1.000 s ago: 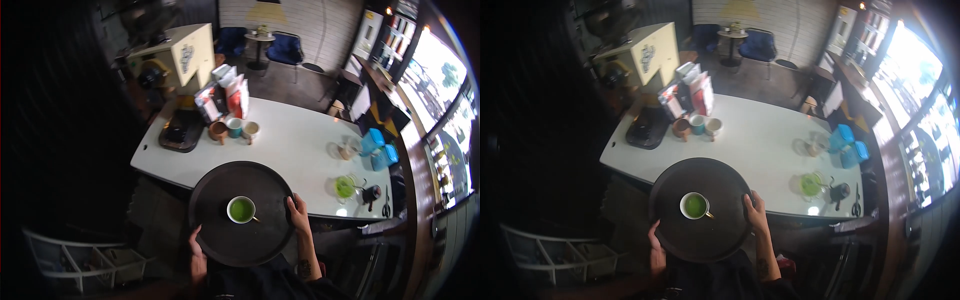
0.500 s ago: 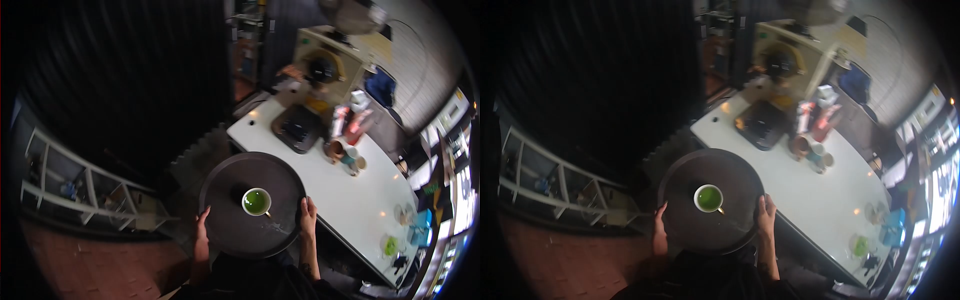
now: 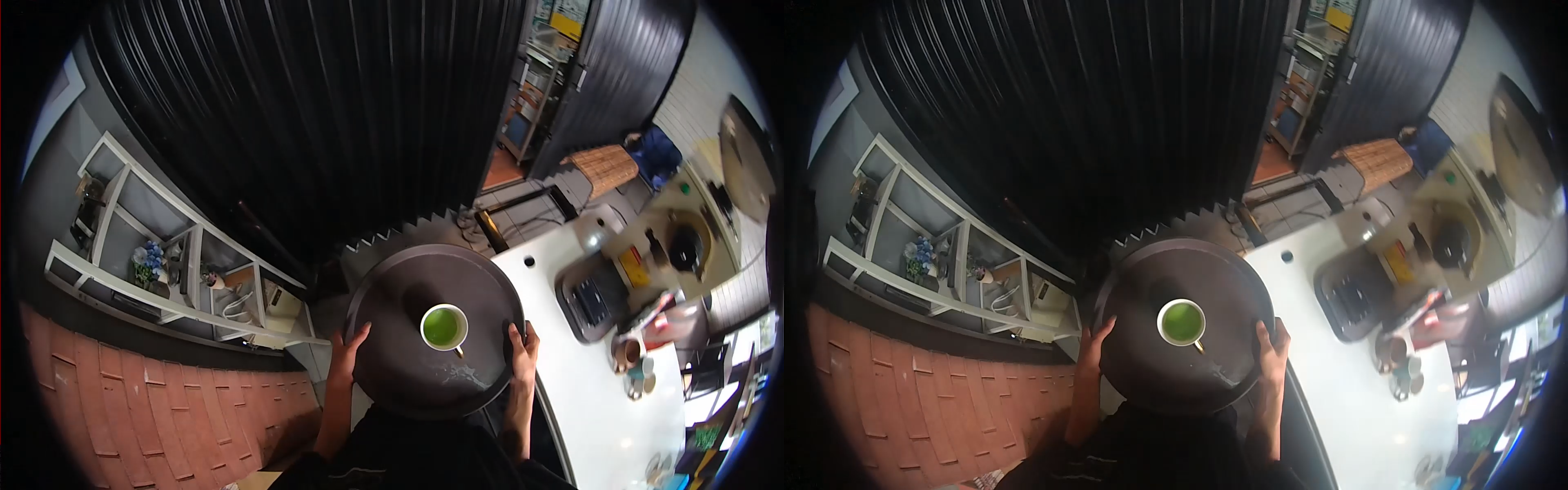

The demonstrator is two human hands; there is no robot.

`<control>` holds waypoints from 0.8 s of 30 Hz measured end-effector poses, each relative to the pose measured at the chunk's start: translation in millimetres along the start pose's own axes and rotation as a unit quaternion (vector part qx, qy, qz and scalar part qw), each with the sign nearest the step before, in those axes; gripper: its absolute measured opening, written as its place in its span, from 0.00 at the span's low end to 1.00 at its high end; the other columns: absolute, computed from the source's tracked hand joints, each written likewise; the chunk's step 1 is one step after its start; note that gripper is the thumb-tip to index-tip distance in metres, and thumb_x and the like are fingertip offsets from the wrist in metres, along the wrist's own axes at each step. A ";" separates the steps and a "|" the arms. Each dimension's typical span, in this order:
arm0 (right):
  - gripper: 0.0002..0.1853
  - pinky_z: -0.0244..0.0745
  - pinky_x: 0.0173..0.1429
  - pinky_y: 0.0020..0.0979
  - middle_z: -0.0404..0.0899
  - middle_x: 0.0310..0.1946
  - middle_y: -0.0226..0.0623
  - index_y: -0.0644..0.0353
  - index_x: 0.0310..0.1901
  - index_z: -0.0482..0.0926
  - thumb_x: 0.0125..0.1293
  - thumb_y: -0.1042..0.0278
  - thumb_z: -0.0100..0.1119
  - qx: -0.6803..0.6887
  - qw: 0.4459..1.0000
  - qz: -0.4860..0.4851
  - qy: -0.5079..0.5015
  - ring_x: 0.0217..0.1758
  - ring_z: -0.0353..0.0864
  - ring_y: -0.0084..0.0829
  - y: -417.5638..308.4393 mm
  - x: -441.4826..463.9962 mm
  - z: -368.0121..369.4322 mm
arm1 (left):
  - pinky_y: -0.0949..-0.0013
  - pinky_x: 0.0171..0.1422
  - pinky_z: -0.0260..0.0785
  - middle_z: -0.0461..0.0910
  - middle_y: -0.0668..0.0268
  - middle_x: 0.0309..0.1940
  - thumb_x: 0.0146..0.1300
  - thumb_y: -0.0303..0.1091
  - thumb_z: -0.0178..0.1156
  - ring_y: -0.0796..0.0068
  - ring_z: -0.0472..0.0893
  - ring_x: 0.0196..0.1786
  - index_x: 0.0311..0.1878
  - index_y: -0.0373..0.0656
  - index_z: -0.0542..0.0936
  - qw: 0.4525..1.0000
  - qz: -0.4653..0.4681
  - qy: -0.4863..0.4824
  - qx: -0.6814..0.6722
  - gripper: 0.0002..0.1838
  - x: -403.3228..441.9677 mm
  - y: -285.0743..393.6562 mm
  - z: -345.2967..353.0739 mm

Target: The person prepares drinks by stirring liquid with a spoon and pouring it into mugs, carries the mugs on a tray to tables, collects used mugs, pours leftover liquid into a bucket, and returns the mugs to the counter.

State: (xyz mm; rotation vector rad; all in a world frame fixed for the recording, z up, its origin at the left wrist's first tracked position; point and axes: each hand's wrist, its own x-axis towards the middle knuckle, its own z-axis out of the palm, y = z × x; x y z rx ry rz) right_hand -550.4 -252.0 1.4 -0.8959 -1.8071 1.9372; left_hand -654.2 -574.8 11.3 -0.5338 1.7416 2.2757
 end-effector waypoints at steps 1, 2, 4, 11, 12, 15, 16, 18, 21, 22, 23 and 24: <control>0.30 0.69 0.58 0.34 0.78 0.46 0.43 0.73 0.57 0.73 0.64 0.54 0.65 0.000 1.000 -0.002 -0.009 0.54 0.75 0.34 -8.8 13.5 9.8 | 0.63 0.55 0.72 0.74 0.53 0.54 0.56 0.40 0.73 0.63 0.78 0.53 0.64 0.29 0.65 1.000 -0.014 0.001 -0.005 0.39 14.0 5.6 5.5; 0.27 0.71 0.55 0.34 0.79 0.42 0.41 0.72 0.54 0.75 0.63 0.56 0.66 0.001 0.999 -0.014 -0.033 0.50 0.76 0.33 -17.1 27.2 18.9 | 0.63 0.55 0.72 0.74 0.53 0.54 0.56 0.40 0.73 0.63 0.78 0.53 0.64 0.29 0.65 1.000 -0.009 0.006 -0.007 0.39 26.1 13.5 11.5; 0.24 0.72 0.53 0.33 0.79 0.38 0.38 0.71 0.52 0.76 0.63 0.59 0.66 0.008 0.998 -0.031 -0.059 0.46 0.77 0.32 -25.5 61.6 36.1 | 0.63 0.55 0.73 0.75 0.53 0.55 0.56 0.39 0.72 0.63 0.79 0.53 0.63 0.30 0.67 0.999 -0.042 0.027 0.013 0.37 50.4 41.2 30.3; 0.30 0.70 0.59 0.38 0.79 0.48 0.46 0.68 0.53 0.78 0.56 0.52 0.71 -0.072 0.997 0.011 -0.001 0.54 0.76 0.38 -47.8 183.5 79.1 | 0.64 0.57 0.72 0.77 0.57 0.53 0.58 0.37 0.70 0.66 0.78 0.53 0.60 0.32 0.72 0.999 0.005 -0.003 0.032 0.30 181.0 86.8 101.6; 0.34 0.68 0.62 0.39 0.76 0.52 0.48 0.68 0.56 0.75 0.56 0.50 0.71 -0.085 0.996 0.034 0.017 0.59 0.73 0.40 -53.1 192.6 82.6 | 0.64 0.57 0.72 0.77 0.57 0.53 0.58 0.37 0.70 0.66 0.78 0.53 0.60 0.32 0.72 0.999 0.001 -0.017 0.044 0.30 193.8 92.2 109.7; 0.42 0.64 0.68 0.40 0.69 0.60 0.53 0.69 0.62 0.70 0.55 0.45 0.72 -0.083 0.993 0.064 0.048 0.66 0.68 0.44 -48.4 222.2 82.9 | 0.65 0.58 0.71 0.76 0.56 0.55 0.59 0.40 0.70 0.65 0.78 0.54 0.63 0.32 0.69 0.992 0.025 -0.090 0.090 0.34 236.1 108.3 139.6; 0.43 0.64 0.69 0.41 0.69 0.60 0.54 0.69 0.63 0.69 0.54 0.44 0.72 -0.079 0.993 0.063 0.057 0.66 0.68 0.45 -45.0 231.5 83.7 | 0.65 0.58 0.71 0.76 0.56 0.55 0.59 0.40 0.70 0.65 0.78 0.54 0.63 0.32 0.69 0.990 0.024 -0.107 0.092 0.34 255.5 103.9 144.8; 0.46 0.62 0.70 0.42 0.68 0.61 0.57 0.70 0.65 0.67 0.54 0.42 0.73 -0.071 0.993 0.060 0.076 0.67 0.67 0.47 -38.7 250.4 85.3 | 0.64 0.58 0.70 0.76 0.55 0.55 0.58 0.43 0.70 0.65 0.77 0.55 0.62 0.32 0.70 0.985 -0.015 -0.056 0.160 0.35 300.0 92.8 158.2; 0.49 0.61 0.71 0.44 0.65 0.63 0.56 0.68 0.67 0.64 0.54 0.40 0.71 -0.036 0.991 0.065 0.114 0.69 0.64 0.48 -41.9 269.5 97.8 | 0.64 0.62 0.66 0.76 0.57 0.54 0.58 0.47 0.71 0.66 0.75 0.56 0.58 0.32 0.74 0.974 0.008 -0.124 0.190 0.33 346.6 100.6 200.6; 0.49 0.61 0.71 0.45 0.64 0.64 0.56 0.67 0.68 0.63 0.54 0.39 0.70 -0.025 0.989 0.070 0.128 0.70 0.63 0.48 -41.5 276.7 101.9 | 0.64 0.64 0.64 0.77 0.58 0.54 0.57 0.48 0.71 0.67 0.75 0.57 0.56 0.32 0.76 0.962 0.035 -0.153 0.223 0.32 367.2 101.1 216.4; 0.38 0.69 0.60 0.37 0.73 0.51 0.47 0.68 0.61 0.69 0.57 0.49 0.70 -0.093 0.965 -0.013 0.243 0.54 0.72 0.38 -25.7 288.6 109.4 | 0.65 0.65 0.61 0.77 0.59 0.55 0.58 0.49 0.70 0.69 0.74 0.57 0.53 0.33 0.79 0.950 0.010 -0.164 0.266 0.29 388.6 103.0 230.6; 0.34 0.71 0.56 0.35 0.76 0.46 0.44 0.68 0.59 0.71 0.58 0.53 0.70 -0.103 0.954 -0.027 0.281 0.49 0.75 0.35 -31.1 291.5 116.4 | 0.65 0.64 0.62 0.78 0.61 0.52 0.58 0.49 0.70 0.70 0.74 0.56 0.52 0.36 0.80 0.952 0.012 -0.177 0.248 0.27 410.9 99.0 242.2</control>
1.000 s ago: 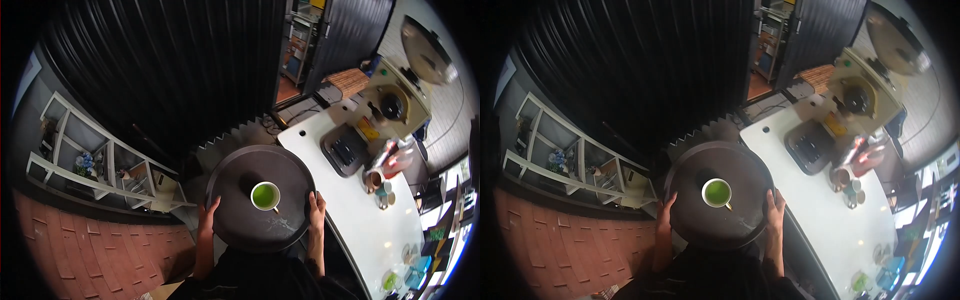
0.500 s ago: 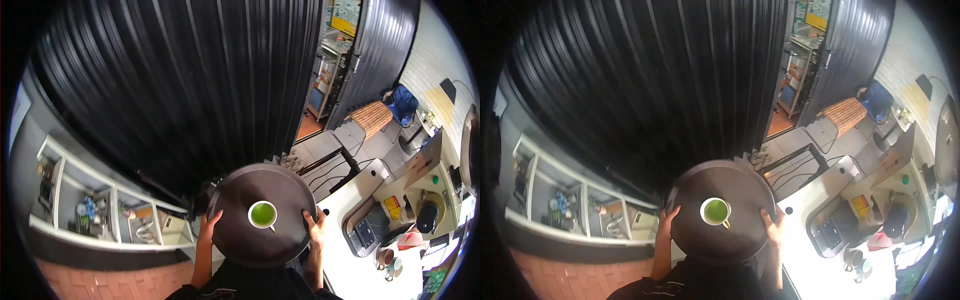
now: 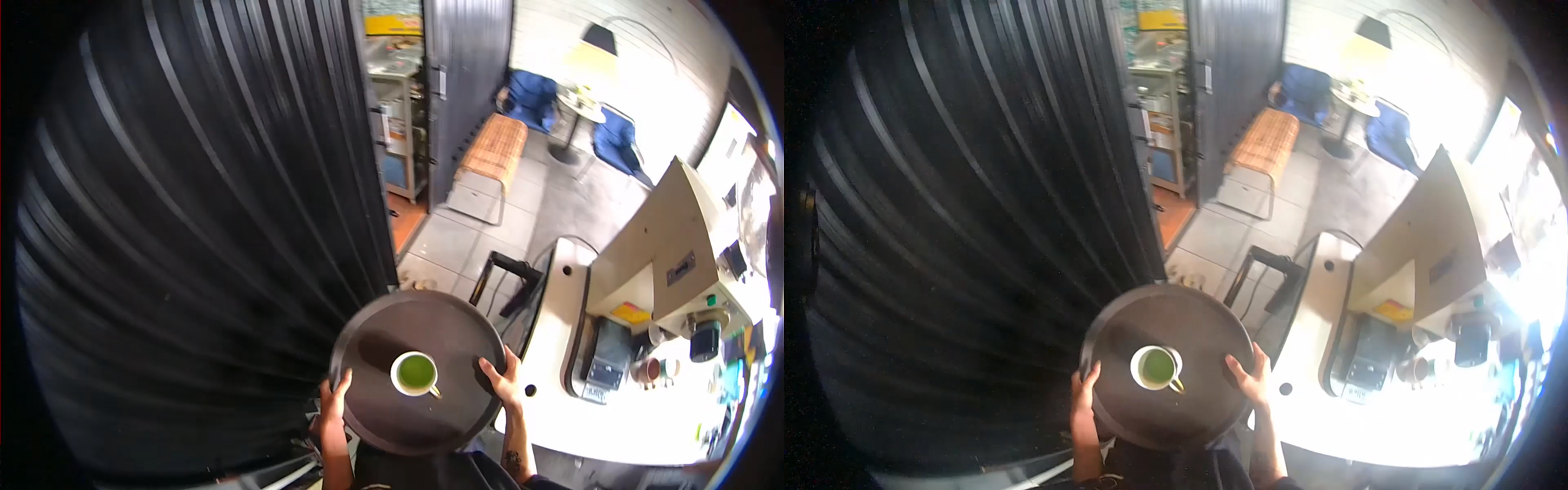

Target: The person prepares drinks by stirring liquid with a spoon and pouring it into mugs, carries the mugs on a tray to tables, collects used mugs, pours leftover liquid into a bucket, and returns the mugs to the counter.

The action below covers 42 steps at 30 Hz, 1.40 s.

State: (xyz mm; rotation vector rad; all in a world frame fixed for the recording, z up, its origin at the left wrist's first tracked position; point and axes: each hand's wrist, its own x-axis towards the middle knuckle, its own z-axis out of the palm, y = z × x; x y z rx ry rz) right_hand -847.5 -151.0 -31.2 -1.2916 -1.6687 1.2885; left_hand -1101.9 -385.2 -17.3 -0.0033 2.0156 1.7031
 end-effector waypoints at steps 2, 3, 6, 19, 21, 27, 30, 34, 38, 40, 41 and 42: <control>0.26 0.76 0.48 0.30 0.82 0.37 0.38 0.69 0.54 0.76 0.59 0.61 0.70 -0.018 0.996 -0.022 0.081 0.39 0.80 0.28 -13.5 -1.9 12.0 | 0.67 0.62 0.63 0.79 0.64 0.49 0.58 0.49 0.70 0.72 0.75 0.53 0.52 0.37 0.80 0.997 -0.001 -0.077 0.024 0.27 58.4 -0.8 1.4; 0.38 0.67 0.61 0.37 0.72 0.52 0.47 0.67 0.62 0.68 0.57 0.49 0.69 0.007 0.997 0.066 0.031 0.56 0.69 0.39 -19.0 3.1 17.2 | 0.69 0.60 0.64 0.80 0.66 0.47 0.58 0.49 0.70 0.75 0.75 0.51 0.52 0.38 0.81 0.991 0.025 -0.128 0.037 0.27 75.5 21.2 7.6; 0.40 0.66 0.66 0.41 0.68 0.59 0.53 0.67 0.63 0.69 0.57 0.47 0.71 0.057 0.990 0.119 0.046 0.63 0.68 0.43 -23.4 5.7 41.8 | 0.70 0.59 0.64 0.80 0.67 0.47 0.58 0.49 0.71 0.77 0.75 0.51 0.52 0.37 0.81 0.980 0.002 -0.189 0.059 0.27 110.5 74.6 23.0; 0.18 0.74 0.45 0.29 0.81 0.35 0.36 0.68 0.46 0.79 0.62 0.61 0.67 0.089 0.956 0.135 0.243 0.37 0.79 0.26 -80.2 39.3 118.4 | 0.70 0.56 0.68 0.80 0.63 0.50 0.61 0.42 0.69 0.75 0.76 0.52 0.53 0.35 0.79 0.936 -0.035 -0.345 0.061 0.23 252.5 125.2 118.2; 0.16 0.74 0.43 0.28 0.81 0.32 0.34 0.68 0.43 0.79 0.63 0.63 0.66 0.099 0.952 0.098 0.273 0.35 0.78 0.24 -79.3 65.0 128.1 | 0.70 0.55 0.68 0.81 0.64 0.47 0.62 0.41 0.68 0.76 0.77 0.51 0.52 0.34 0.80 0.928 -0.009 -0.369 0.047 0.21 276.4 131.0 143.2; 0.13 0.73 0.41 0.25 0.82 0.33 0.30 0.68 0.44 0.79 0.63 0.66 0.65 0.097 0.951 0.050 0.290 0.35 0.78 0.19 -76.7 168.5 127.7 | 0.73 0.50 0.69 0.82 0.69 0.39 0.64 0.36 0.66 0.80 0.78 0.43 0.45 0.33 0.82 0.910 0.035 -0.412 0.021 0.14 340.3 160.6 232.2; 0.14 0.74 0.43 0.27 0.83 0.34 0.34 0.68 0.43 0.80 0.63 0.65 0.65 0.080 0.951 0.023 0.299 0.37 0.80 0.23 -86.9 236.0 109.1 | 0.75 0.48 0.68 0.82 0.71 0.37 0.64 0.34 0.65 0.82 0.77 0.40 0.43 0.34 0.83 0.911 0.062 -0.407 0.025 0.12 363.2 183.5 288.6; 0.12 0.73 0.41 0.25 0.83 0.33 0.32 0.68 0.43 0.80 0.64 0.67 0.65 0.069 0.952 -0.025 0.298 0.35 0.78 0.19 -99.9 307.5 85.6 | 0.75 0.45 0.68 0.81 0.72 0.36 0.64 0.33 0.64 0.83 0.76 0.39 0.42 0.34 0.83 0.909 0.083 -0.408 0.004 0.10 382.9 217.3 356.0; 0.14 0.74 0.47 0.29 0.84 0.36 0.39 0.69 0.45 0.79 0.63 0.68 0.65 0.057 0.952 0.018 0.300 0.40 0.82 0.27 -90.7 349.8 67.7 | 0.75 0.44 0.68 0.80 0.73 0.34 0.64 0.33 0.64 0.84 0.76 0.38 0.40 0.34 0.83 0.899 0.104 -0.423 0.050 0.10 416.1 218.6 415.6; 0.13 0.75 0.47 0.30 0.84 0.36 0.39 0.70 0.45 0.79 0.63 0.69 0.64 0.094 0.940 0.001 0.329 0.40 0.82 0.27 -84.4 368.3 64.0 | 0.74 0.44 0.68 0.80 0.73 0.34 0.64 0.33 0.65 0.84 0.76 0.37 0.39 0.34 0.82 0.903 0.078 -0.421 0.028 0.10 411.2 232.9 446.2; 0.12 0.75 0.48 0.30 0.84 0.36 0.38 0.70 0.44 0.79 0.63 0.70 0.64 0.106 0.937 0.008 0.333 0.40 0.81 0.26 -75.9 376.9 59.3 | 0.74 0.45 0.69 0.80 0.73 0.34 0.64 0.34 0.65 0.83 0.76 0.37 0.38 0.35 0.82 0.902 0.072 -0.423 0.038 0.10 404.6 242.8 461.8; 0.12 0.75 0.48 0.30 0.84 0.36 0.38 0.70 0.44 0.79 0.63 0.70 0.64 0.103 0.933 0.011 0.343 0.40 0.81 0.26 -71.9 384.6 54.4 | 0.74 0.45 0.69 0.80 0.73 0.34 0.64 0.34 0.65 0.83 0.76 0.37 0.38 0.35 0.82 0.898 0.069 -0.433 0.041 0.10 403.2 248.9 478.3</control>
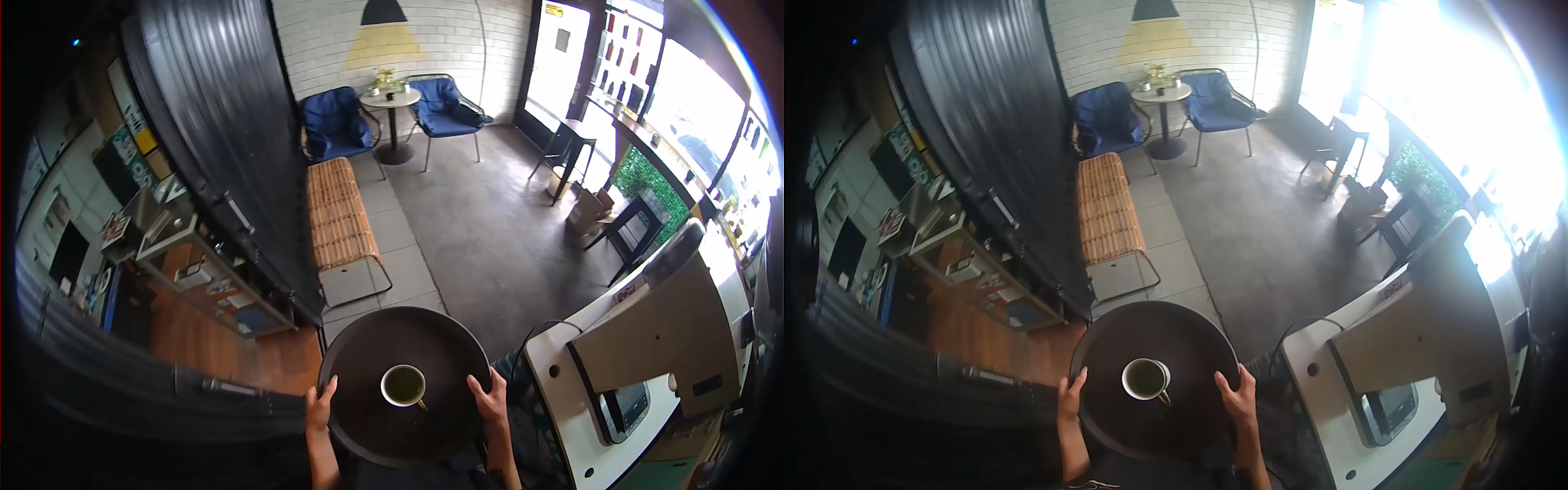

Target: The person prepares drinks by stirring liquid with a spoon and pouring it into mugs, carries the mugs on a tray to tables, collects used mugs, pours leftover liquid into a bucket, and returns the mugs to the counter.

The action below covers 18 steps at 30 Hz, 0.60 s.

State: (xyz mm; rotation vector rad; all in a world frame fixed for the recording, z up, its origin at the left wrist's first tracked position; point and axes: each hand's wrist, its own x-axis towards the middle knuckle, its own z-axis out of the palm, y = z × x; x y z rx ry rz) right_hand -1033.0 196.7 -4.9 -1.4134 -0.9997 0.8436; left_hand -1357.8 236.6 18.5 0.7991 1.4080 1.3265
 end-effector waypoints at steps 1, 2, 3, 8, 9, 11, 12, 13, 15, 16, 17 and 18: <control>0.12 0.75 0.47 0.29 0.84 0.36 0.38 0.70 0.44 0.79 0.63 0.70 0.64 0.003 1.000 0.015 0.011 0.40 0.81 0.25 2.9 12.5 0.9 | 0.74 0.45 0.69 0.80 0.72 0.34 0.63 0.35 0.66 0.82 0.76 0.38 0.37 0.35 0.82 1.000 -0.011 -0.009 0.008 0.10 15.3 4.3 12.0; 0.12 0.75 0.47 0.29 0.84 0.36 0.37 0.70 0.44 0.79 0.63 0.70 0.64 0.006 0.999 0.030 0.021 0.40 0.80 0.25 5.7 26.1 2.1 | 0.73 0.45 0.69 0.80 0.72 0.34 0.63 0.36 0.67 0.81 0.76 0.38 0.37 0.36 0.82 0.999 -0.022 -0.017 0.017 0.11 32.6 6.2 23.8; 0.12 0.74 0.47 0.28 0.83 0.36 0.36 0.69 0.44 0.79 0.63 0.71 0.63 0.008 0.999 0.031 0.035 0.39 0.80 0.24 10.0 41.2 3.3 | 0.73 0.45 0.69 0.80 0.72 0.34 0.63 0.36 0.67 0.81 0.76 0.38 0.37 0.36 0.82 0.999 -0.026 -0.025 0.016 0.11 57.0 -3.7 30.7; 0.11 0.73 0.44 0.25 0.82 0.34 0.32 0.69 0.44 0.79 0.64 0.71 0.62 -0.009 0.994 0.008 0.112 0.38 0.78 0.20 19.1 132.5 8.6 | 0.71 0.50 0.69 0.79 0.68 0.40 0.61 0.39 0.68 0.78 0.76 0.45 0.45 0.36 0.80 0.995 -0.019 -0.059 0.076 0.17 195.2 -38.3 97.9; 0.11 0.72 0.44 0.23 0.81 0.34 0.28 0.68 0.45 0.79 0.64 0.71 0.62 -0.008 0.991 0.008 0.132 0.38 0.76 0.18 20.3 153.4 10.2 | 0.71 0.51 0.68 0.79 0.68 0.40 0.61 0.39 0.68 0.78 0.76 0.45 0.45 0.37 0.79 0.988 0.019 -0.144 0.058 0.16 206.1 0.0 128.0; 0.11 0.73 0.44 0.23 0.81 0.35 0.28 0.68 0.45 0.79 0.65 0.71 0.62 -0.012 0.988 0.019 0.156 0.37 0.76 0.18 27.8 191.6 9.1 | 0.72 0.49 0.69 0.80 0.70 0.37 0.61 0.38 0.68 0.79 0.76 0.42 0.38 0.37 0.81 0.986 -0.004 -0.155 0.055 0.13 243.5 25.4 169.5; 0.11 0.73 0.44 0.24 0.82 0.35 0.29 0.68 0.45 0.79 0.65 0.71 0.62 -0.023 0.986 0.038 0.161 0.37 0.76 0.18 29.0 204.6 8.3 | 0.72 0.49 0.68 0.80 0.70 0.36 0.61 0.38 0.68 0.79 0.76 0.41 0.37 0.37 0.82 0.978 -0.003 -0.199 0.062 0.12 264.1 28.9 181.1; 0.12 0.73 0.44 0.24 0.82 0.35 0.29 0.68 0.46 0.79 0.65 0.70 0.62 -0.024 0.983 0.047 0.174 0.38 0.77 0.19 14.1 221.5 11.4 | 0.72 0.49 0.68 0.80 0.70 0.36 0.61 0.38 0.68 0.79 0.76 0.41 0.37 0.37 0.82 0.975 -0.008 -0.210 0.072 0.12 276.6 37.3 192.7; 0.11 0.74 0.44 0.25 0.82 0.35 0.31 0.69 0.45 0.78 0.66 0.71 0.61 -0.013 0.977 0.026 0.211 0.38 0.78 0.20 -0.2 259.0 17.1 | 0.74 0.46 0.69 0.80 0.70 0.37 0.62 0.37 0.67 0.80 0.76 0.39 0.37 0.37 0.81 0.979 -0.016 -0.198 0.053 0.12 309.4 51.3 238.2; 0.11 0.74 0.45 0.26 0.82 0.34 0.34 0.69 0.45 0.78 0.66 0.71 0.60 -0.008 0.972 0.012 0.233 0.37 0.78 0.22 -5.0 268.7 17.0 | 0.75 0.43 0.70 0.80 0.70 0.36 0.64 0.36 0.65 0.81 0.77 0.36 0.40 0.37 0.82 0.978 -0.019 -0.194 0.072 0.11 330.2 44.2 252.5; 0.11 0.74 0.47 0.26 0.82 0.35 0.34 0.69 0.46 0.78 0.67 0.70 0.60 0.012 0.970 0.048 0.239 0.39 0.78 0.22 -1.5 278.3 15.3 | 0.76 0.42 0.70 0.80 0.70 0.36 0.64 0.36 0.64 0.81 0.77 0.35 0.40 0.37 0.82 0.966 -0.043 -0.249 0.052 0.11 352.5 40.6 264.5; 0.11 0.73 0.49 0.27 0.82 0.36 0.35 0.69 0.46 0.77 0.67 0.70 0.60 0.010 0.965 0.041 0.259 0.41 0.78 0.23 -6.9 288.0 14.6 | 0.76 0.41 0.70 0.81 0.69 0.36 0.65 0.36 0.63 0.81 0.77 0.35 0.41 0.37 0.82 0.950 -0.069 -0.304 0.031 0.10 370.7 38.2 281.5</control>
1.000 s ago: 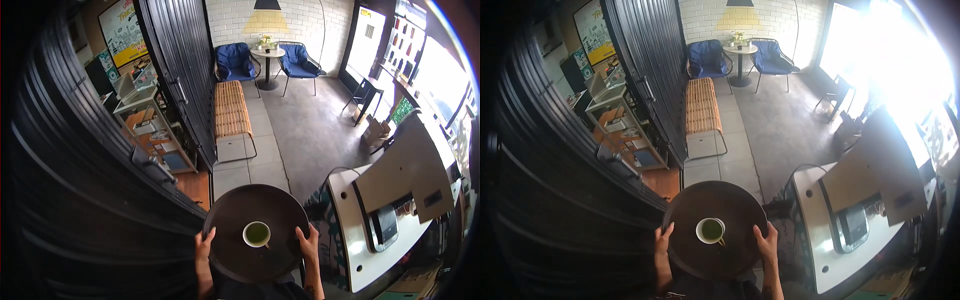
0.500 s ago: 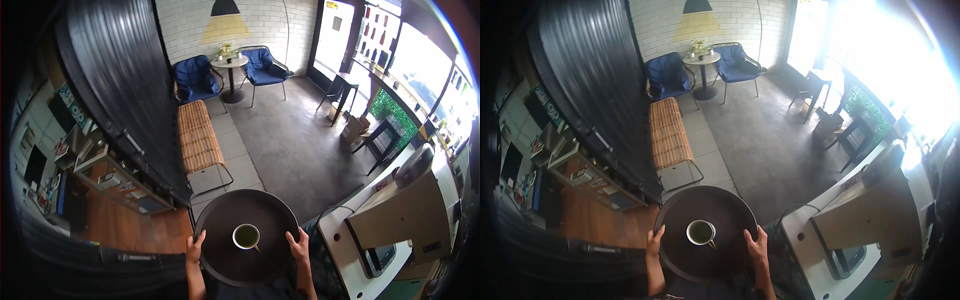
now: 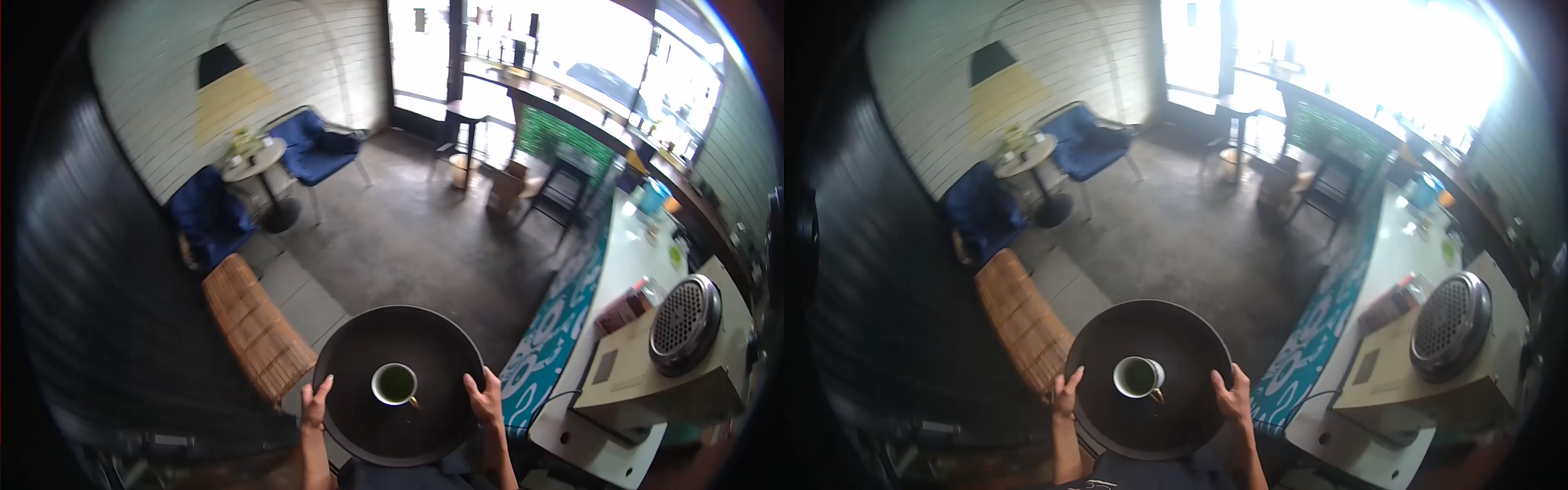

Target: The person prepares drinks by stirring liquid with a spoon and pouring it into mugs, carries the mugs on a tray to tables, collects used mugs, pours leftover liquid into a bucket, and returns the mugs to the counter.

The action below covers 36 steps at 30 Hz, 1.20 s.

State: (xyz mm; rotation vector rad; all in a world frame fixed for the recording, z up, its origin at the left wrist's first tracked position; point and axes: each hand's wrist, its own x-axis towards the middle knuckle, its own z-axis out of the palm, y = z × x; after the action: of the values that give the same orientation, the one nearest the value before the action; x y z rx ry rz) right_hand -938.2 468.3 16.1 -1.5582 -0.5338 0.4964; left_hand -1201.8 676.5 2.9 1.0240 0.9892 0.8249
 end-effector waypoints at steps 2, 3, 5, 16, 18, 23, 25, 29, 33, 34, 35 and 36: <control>0.11 0.73 0.49 0.28 0.82 0.36 0.36 0.69 0.46 0.77 0.67 0.70 0.60 -0.009 0.999 0.008 0.030 0.41 0.78 0.24 1.0 17.2 3.6 | 0.76 0.43 0.71 0.80 0.69 0.36 0.65 0.35 0.62 0.81 0.77 0.36 0.41 0.36 0.81 0.999 -0.005 -0.024 0.037 0.11 23.9 34.4 32.2; 0.11 0.73 0.49 0.28 0.82 0.35 0.37 0.70 0.45 0.77 0.67 0.69 0.60 -0.004 0.999 0.014 0.051 0.41 0.79 0.25 5.0 27.0 4.3 | 0.76 0.43 0.70 0.80 0.69 0.36 0.65 0.35 0.62 0.80 0.77 0.37 0.42 0.36 0.81 0.999 -0.009 -0.038 0.039 0.11 45.7 31.3 41.8; 0.12 0.74 0.48 0.27 0.83 0.36 0.36 0.70 0.46 0.78 0.67 0.69 0.60 -0.027 0.996 0.028 0.084 0.41 0.79 0.24 12.5 47.8 3.0 | 0.76 0.44 0.70 0.80 0.69 0.36 0.65 0.35 0.63 0.80 0.77 0.37 0.42 0.36 0.81 0.997 -0.012 -0.063 0.049 0.11 84.7 23.8 54.5; 0.14 0.74 0.50 0.31 0.83 0.38 0.44 0.71 0.45 0.78 0.66 0.67 0.60 -0.131 0.966 0.032 0.221 0.42 0.81 0.32 3.0 242.3 -4.3 | 0.76 0.44 0.69 0.80 0.70 0.35 0.66 0.35 0.62 0.81 0.76 0.38 0.40 0.36 0.81 0.984 -0.032 -0.152 0.085 0.10 281.3 59.4 219.3; 0.12 0.74 0.47 0.26 0.83 0.37 0.35 0.69 0.46 0.79 0.67 0.69 0.61 -0.041 0.982 0.019 0.184 0.40 0.79 0.23 5.4 288.0 -15.4 | 0.75 0.44 0.69 0.80 0.70 0.35 0.66 0.35 0.62 0.81 0.76 0.38 0.40 0.36 0.81 0.986 -0.019 -0.111 0.127 0.10 309.0 74.3 249.2; 0.11 0.73 0.46 0.25 0.82 0.35 0.32 0.69 0.45 0.78 0.67 0.70 0.60 -0.022 0.983 0.006 0.182 0.39 0.78 0.21 -5.8 383.4 -25.7 | 0.75 0.43 0.69 0.79 0.71 0.33 0.66 0.36 0.61 0.82 0.75 0.36 0.39 0.37 0.81 0.980 -0.004 -0.184 0.070 0.10 396.4 70.0 299.9; 0.11 0.73 0.46 0.25 0.82 0.35 0.32 0.69 0.45 0.78 0.67 0.70 0.60 -0.043 0.982 -0.004 0.182 0.39 0.78 0.21 -3.3 416.7 -28.0 | 0.75 0.42 0.68 0.79 0.72 0.32 0.66 0.37 0.61 0.82 0.75 0.36 0.39 0.38 0.81 0.981 0.003 -0.181 0.067 0.10 425.4 69.4 321.2; 0.11 0.73 0.45 0.24 0.82 0.34 0.32 0.69 0.44 0.78 0.67 0.70 0.60 -0.060 0.979 0.006 0.195 0.38 0.77 0.21 1.2 481.2 -31.4 | 0.76 0.42 0.68 0.79 0.72 0.32 0.65 0.36 0.61 0.82 0.75 0.35 0.38 0.37 0.81 0.980 -0.049 -0.188 0.035 0.10 482.1 62.4 364.7; 0.10 0.72 0.44 0.24 0.82 0.33 0.31 0.70 0.42 0.78 0.68 0.70 0.60 -0.068 0.975 0.002 0.212 0.37 0.77 0.21 8.4 563.8 -31.0 | 0.76 0.42 0.69 0.80 0.70 0.34 0.65 0.36 0.62 0.81 0.76 0.35 0.40 0.36 0.81 0.976 -0.041 -0.212 0.015 0.11 560.4 67.1 418.4; 0.10 0.72 0.44 0.24 0.82 0.33 0.31 0.70 0.42 0.78 0.68 0.70 0.60 -0.072 0.975 0.001 0.212 0.37 0.77 0.21 7.1 586.6 -30.2 | 0.76 0.43 0.70 0.81 0.69 0.35 0.64 0.36 0.62 0.80 0.77 0.35 0.41 0.35 0.81 0.974 -0.040 -0.221 0.013 0.12 578.8 69.1 429.4; 0.10 0.73 0.44 0.25 0.82 0.32 0.32 0.69 0.42 0.79 0.68 0.69 0.59 -0.072 0.973 0.003 0.219 0.37 0.77 0.21 5.6 606.9 -26.4 | 0.76 0.43 0.70 0.81 0.69 0.35 0.64 0.36 0.62 0.80 0.77 0.35 0.41 0.35 0.81 0.974 -0.042 -0.222 0.013 0.12 601.5 70.6 437.4; 0.10 0.73 0.44 0.26 0.82 0.32 0.33 0.69 0.42 0.79 0.68 0.69 0.58 -0.070 0.971 0.008 0.226 0.37 0.77 0.21 3.8 624.0 -21.5 | 0.75 0.43 0.70 0.81 0.69 0.35 0.64 0.35 0.61 0.80 0.78 0.36 0.42 0.35 0.81 0.968 -0.046 -0.247 0.025 0.12 625.0 76.2 445.9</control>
State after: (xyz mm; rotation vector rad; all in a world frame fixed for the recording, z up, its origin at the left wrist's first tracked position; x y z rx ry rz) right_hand -429.7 830.7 17.5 -1.7457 -0.2068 0.1053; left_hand -578.9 1131.8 -3.2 1.1462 0.6248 0.4350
